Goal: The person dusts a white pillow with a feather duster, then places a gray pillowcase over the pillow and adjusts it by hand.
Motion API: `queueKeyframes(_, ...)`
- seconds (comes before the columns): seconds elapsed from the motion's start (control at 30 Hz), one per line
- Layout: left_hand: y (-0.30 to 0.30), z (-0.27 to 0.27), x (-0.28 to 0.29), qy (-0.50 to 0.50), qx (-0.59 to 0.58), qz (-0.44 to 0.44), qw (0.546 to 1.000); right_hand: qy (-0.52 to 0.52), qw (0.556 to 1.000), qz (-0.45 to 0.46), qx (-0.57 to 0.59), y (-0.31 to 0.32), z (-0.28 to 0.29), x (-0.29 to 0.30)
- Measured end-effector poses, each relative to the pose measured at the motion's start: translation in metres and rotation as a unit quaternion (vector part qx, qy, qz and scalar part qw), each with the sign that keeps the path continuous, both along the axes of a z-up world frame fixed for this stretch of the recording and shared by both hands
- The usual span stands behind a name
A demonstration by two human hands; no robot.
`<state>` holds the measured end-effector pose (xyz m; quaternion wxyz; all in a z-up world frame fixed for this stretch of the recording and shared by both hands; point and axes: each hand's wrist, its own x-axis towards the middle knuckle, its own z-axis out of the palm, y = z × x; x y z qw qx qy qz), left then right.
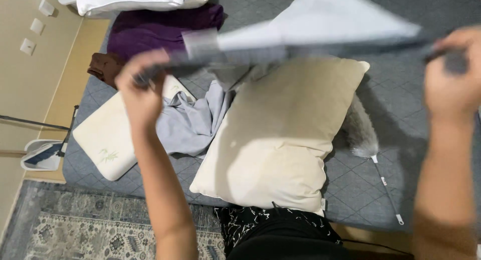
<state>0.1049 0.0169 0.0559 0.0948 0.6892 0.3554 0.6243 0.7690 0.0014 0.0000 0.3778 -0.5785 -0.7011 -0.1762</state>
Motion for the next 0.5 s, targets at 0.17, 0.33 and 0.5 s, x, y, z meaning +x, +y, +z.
queueKeyframes(0.17,-0.05,-0.175,-0.008,0.283,-0.469,0.091,0.832,0.046,0.983,-0.035,-0.176,-0.06,-0.099,-0.101)
queueKeyframes(0.33,-0.056,-0.258,0.03,0.386,-0.478,0.167,0.771,0.024,0.961,0.001,-0.277,-0.084,-0.189,-0.136)
queueKeyframes(0.5,-0.069,-0.199,0.139,0.237,-0.25,0.171,0.923,0.006,0.94,-0.025,-0.339,-0.086,-0.198,-0.147)
